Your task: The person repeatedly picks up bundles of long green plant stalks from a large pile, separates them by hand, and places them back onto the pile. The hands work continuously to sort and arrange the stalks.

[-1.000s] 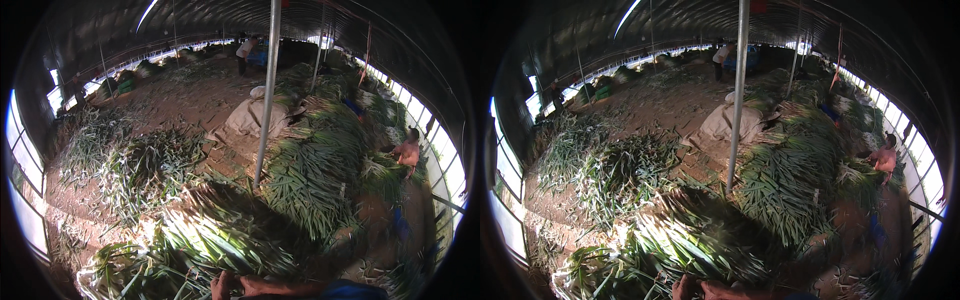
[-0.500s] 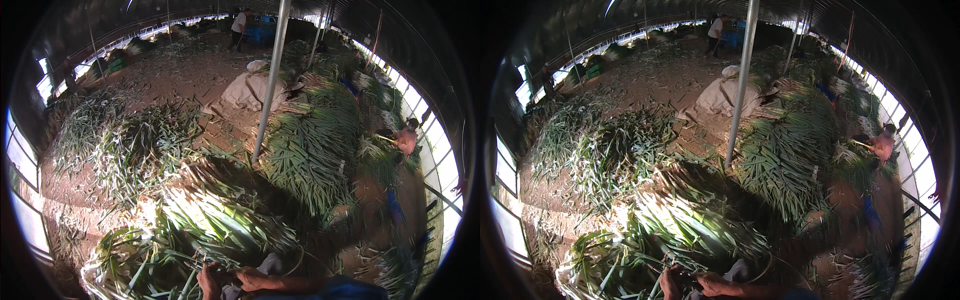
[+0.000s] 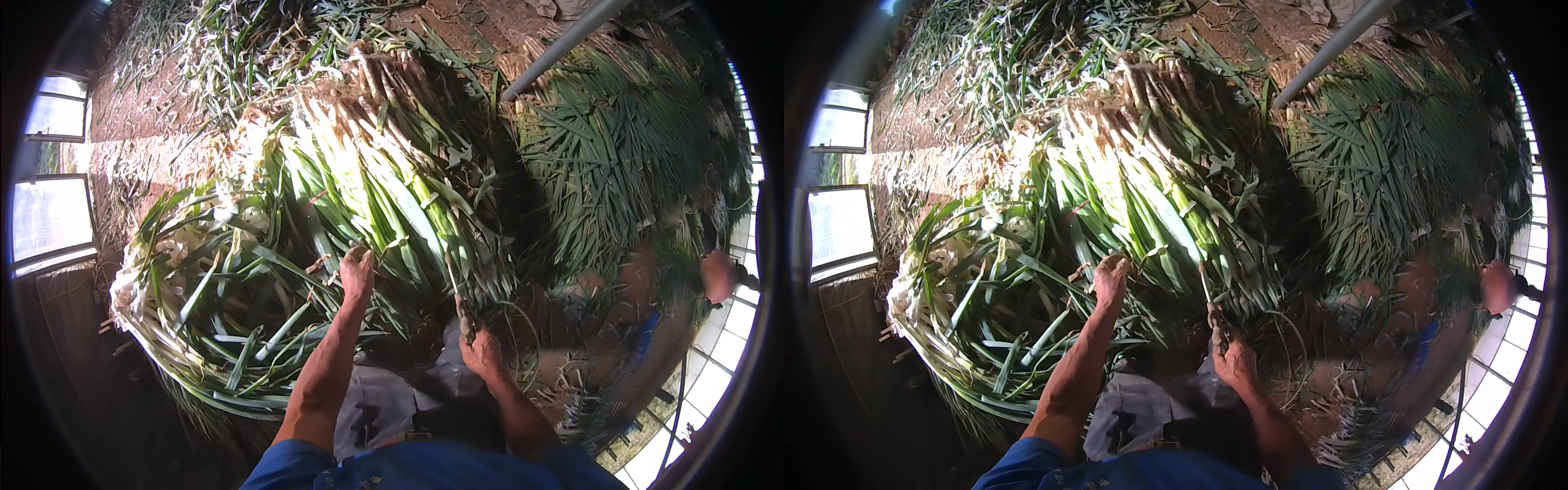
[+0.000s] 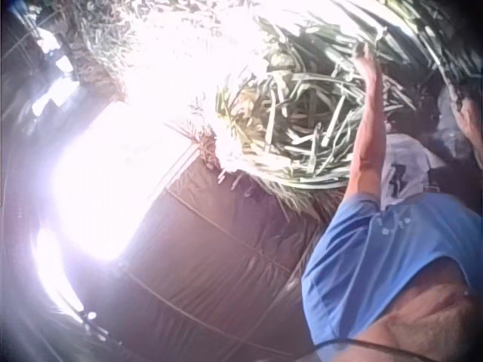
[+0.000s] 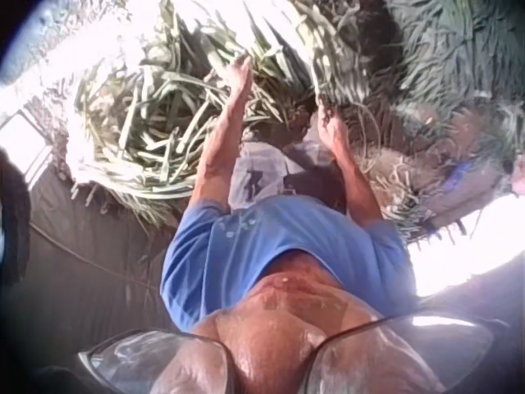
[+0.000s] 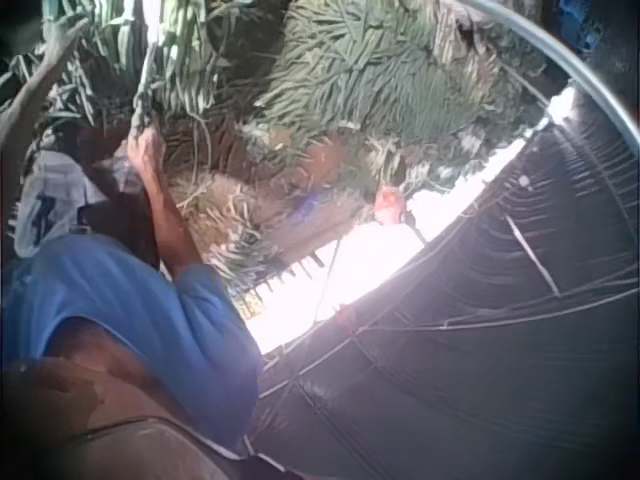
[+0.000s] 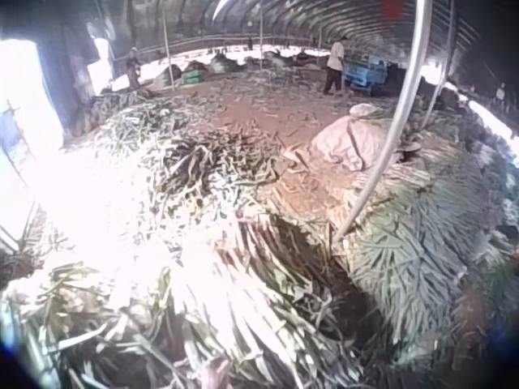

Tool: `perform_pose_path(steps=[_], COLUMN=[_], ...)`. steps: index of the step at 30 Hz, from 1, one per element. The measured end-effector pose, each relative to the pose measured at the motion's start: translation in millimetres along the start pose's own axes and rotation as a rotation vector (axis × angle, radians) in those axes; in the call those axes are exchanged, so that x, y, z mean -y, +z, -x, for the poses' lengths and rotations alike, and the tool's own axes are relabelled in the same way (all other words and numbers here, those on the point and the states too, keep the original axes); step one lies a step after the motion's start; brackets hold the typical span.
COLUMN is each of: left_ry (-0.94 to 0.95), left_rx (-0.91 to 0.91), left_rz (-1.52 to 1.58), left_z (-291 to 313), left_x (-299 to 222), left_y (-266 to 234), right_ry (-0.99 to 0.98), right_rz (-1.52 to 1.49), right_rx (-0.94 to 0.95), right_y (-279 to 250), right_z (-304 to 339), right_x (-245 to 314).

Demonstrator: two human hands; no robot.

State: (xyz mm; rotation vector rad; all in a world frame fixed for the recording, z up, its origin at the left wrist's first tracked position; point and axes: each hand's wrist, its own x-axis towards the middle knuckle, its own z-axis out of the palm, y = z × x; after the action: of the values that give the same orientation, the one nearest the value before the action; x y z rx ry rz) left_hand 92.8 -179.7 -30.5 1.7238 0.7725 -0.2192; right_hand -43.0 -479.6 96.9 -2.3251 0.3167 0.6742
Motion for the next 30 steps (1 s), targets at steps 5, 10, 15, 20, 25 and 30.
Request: perform_pose_path(steps=[5,10,15,20,25,30], left_ry=[0.199,0.211,0.082,0.138,0.01,-0.087], left_rx=[-0.308,-0.345,-0.24,-0.129,-0.073,0.033], left_rz=[-0.319,-0.536,-0.327,-0.321,-0.218,0.149], left_z=[-120,-201,-206,-166,-80,72], left_x=[23,34,46,-9,-84,-83], left_y=[56,75,80,30,-60,-81], right_ry=[0.057,-0.011,0.082,0.091,0.116,-0.069], right_rz=[-0.06,-0.143,-0.103,-0.069,0.0,-0.125], right_rx=[0.116,0.093,0.133,0.19,0.337,0.221], right_y=[-9,24,9,-5,-13,-7], right_z=[9,12,6,9,-3,-26], right_x=[-64,-105,-97,-90,-59,11])
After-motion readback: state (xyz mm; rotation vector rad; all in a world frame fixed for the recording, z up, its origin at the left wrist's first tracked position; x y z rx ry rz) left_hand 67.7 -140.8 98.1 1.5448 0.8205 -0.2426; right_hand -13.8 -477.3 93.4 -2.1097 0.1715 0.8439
